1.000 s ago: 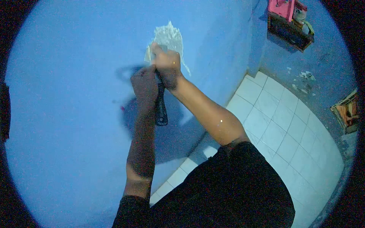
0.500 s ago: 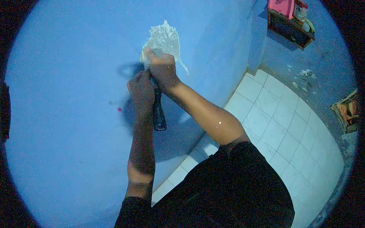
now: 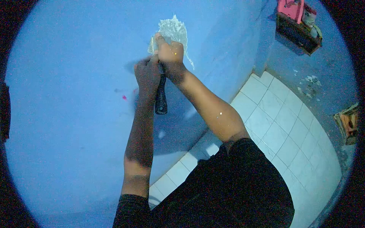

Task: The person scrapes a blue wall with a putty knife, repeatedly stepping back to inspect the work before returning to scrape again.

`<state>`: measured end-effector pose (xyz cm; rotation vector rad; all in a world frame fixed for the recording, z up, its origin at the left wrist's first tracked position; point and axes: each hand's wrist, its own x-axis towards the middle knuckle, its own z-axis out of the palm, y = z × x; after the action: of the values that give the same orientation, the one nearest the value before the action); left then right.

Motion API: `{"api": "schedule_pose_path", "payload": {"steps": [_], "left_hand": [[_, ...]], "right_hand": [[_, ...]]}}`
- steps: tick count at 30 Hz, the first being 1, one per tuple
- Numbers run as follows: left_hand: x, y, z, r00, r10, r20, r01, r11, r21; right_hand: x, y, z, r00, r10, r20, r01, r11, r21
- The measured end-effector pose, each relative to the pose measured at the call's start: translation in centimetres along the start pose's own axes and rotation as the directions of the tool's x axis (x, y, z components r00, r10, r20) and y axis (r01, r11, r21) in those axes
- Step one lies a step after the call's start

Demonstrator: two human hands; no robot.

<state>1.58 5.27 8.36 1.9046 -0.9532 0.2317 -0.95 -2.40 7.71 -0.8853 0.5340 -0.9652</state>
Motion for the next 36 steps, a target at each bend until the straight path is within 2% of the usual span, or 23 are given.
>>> {"api": "schedule_pose_path", "payload": {"steps": [2,4,5,8,11,12,13,14,15,16,18,19,20,21,22,23,24,26,27,28,29,31,36], "left_hand": [[0.6,-0.1,0.2,0.997,-0.048,0.059,0.046,0.998,0.047],[1.6,0.1,0.7,0.937,0.345,-0.06,-0.344,0.938,0.034],[1.5,0.5,0.7,0.938,0.341,-0.064,-0.338,0.94,0.042],[0.4,0.8,1.5,0.997,0.072,0.003,-0.072,0.997,0.021],[-5.9,-2.5,2.8,0.959,-0.227,0.168,0.253,0.955,-0.152],[-9.1,-3.0,3.2,0.855,-0.425,0.296,0.497,0.836,-0.234],[-12.1,-4.9,3.3,0.818,-0.44,0.369,0.494,0.867,-0.061],[-15.4,-6.8,3.4,0.741,-0.512,0.433,0.607,0.787,-0.108],[-19.4,-9.5,3.3,0.692,-0.573,0.439,0.685,0.713,-0.15],[-23.1,-11.8,3.3,0.65,-0.615,0.446,0.743,0.637,-0.205],[-29.4,-15.2,2.4,0.496,-0.74,0.453,0.847,0.299,-0.439],[-32.2,-15.9,1.1,0.524,-0.709,0.473,0.846,0.368,-0.385],[-34.9,-16.4,-0.3,0.542,-0.667,0.511,0.841,0.421,-0.341],[-37.6,-16.9,-1.7,0.558,-0.624,0.548,0.827,0.476,-0.3],[-39.4,-17.4,-2.9,0.566,-0.564,0.602,0.809,0.522,-0.272],[-40.4,-17.7,-3.5,0.366,-0.732,0.575,0.926,0.23,-0.298],[-41.7,-17.9,-3.8,0.108,-0.821,0.56,0.94,-0.098,-0.326],[-46.3,-21.3,-4.5,0.337,-0.695,0.635,0.938,0.195,-0.285],[-46.5,-21.4,-4.5,0.185,-0.73,0.657,0.953,-0.03,-0.302],[-48.5,-21.9,-4.1,0.363,-0.664,0.653,0.926,0.181,-0.33],[-50.5,-22.5,-3.8,0.527,-0.575,0.626,0.849,0.378,-0.369],[-48.7,-19.1,-3.1,0.13,-0.711,0.691,0.877,-0.242,-0.414],[-47.6,-14.2,0.1,0.178,-0.6,0.78,0.874,-0.268,-0.406]], "right_hand": [[0.3,-0.6,0.1,0.998,0.055,-0.006,-0.055,0.998,-0.03],[0.7,-1.5,0.2,0.999,-0.037,-0.038,0.037,0.999,-0.023],[0.7,-1.7,0.0,0.999,-0.031,-0.03,0.03,0.999,-0.022],[1.3,-1.9,-1.3,0.998,-0.026,0.065,0.027,1.0,-0.001],[0.0,3.1,-6.4,0.963,-0.04,0.267,0.166,0.868,-0.468],[-1.4,5.8,-9.1,0.943,-0.022,0.332,0.215,0.801,-0.558],[-3.1,10.0,-12.1,0.902,0.074,0.426,0.039,0.968,-0.25],[-5.4,10.7,-16.5,0.77,0.433,0.468,-0.335,0.899,-0.281],[-7.4,14.5,-20.8,0.699,0.635,0.33,-0.652,0.755,-0.07],[-8.3,20.7,-28.9,0.643,0.6,0.477,-0.626,0.77,-0.124],[-16.5,30.7,-46.4,0.855,0.518,-0.011,-0.483,0.79,-0.378],[-22.0,34.0,-56.0,0.871,0.441,-0.219,-0.489,0.726,-0.484],[-29.2,39.4,-68.4,0.856,0.373,-0.359,-0.5,0.775,-0.386],[-33.8,34.0,-71.9,0.807,0.37,-0.46,-0.568,0.276,-0.775],[-38.5,29.6,-74.5,0.773,0.423,-0.474,-0.42,-0.219,-0.881],[-42.9,27.0,-77.0,0.73,0.48,-0.487,-0.271,-0.452,-0.85],[-47.3,25.3,-79.4,0.685,0.524,-0.506,-0.181,-0.55,-0.815],[-54.9,26.4,-84.7,0.616,0.548,-0.566,-0.293,-0.507,-0.81],[-58.2,25.9,-85.7,0.579,0.559,-0.594,-0.349,-0.489,-0.8],[-59.2,18.4,-81.5,0.705,0.709,0.018,0.361,-0.337,-0.869],[-59.7,15.8,-79.1,0.647,0.747,-0.151,0.158,-0.325,-0.932],[-59.4,14.4,-77.4,0.612,0.709,-0.35,-0.183,-0.304,-0.935],[-55.7,13.1,-73.8,0.657,0.585,-0.476,-0.544,-0.069,-0.837]]}}
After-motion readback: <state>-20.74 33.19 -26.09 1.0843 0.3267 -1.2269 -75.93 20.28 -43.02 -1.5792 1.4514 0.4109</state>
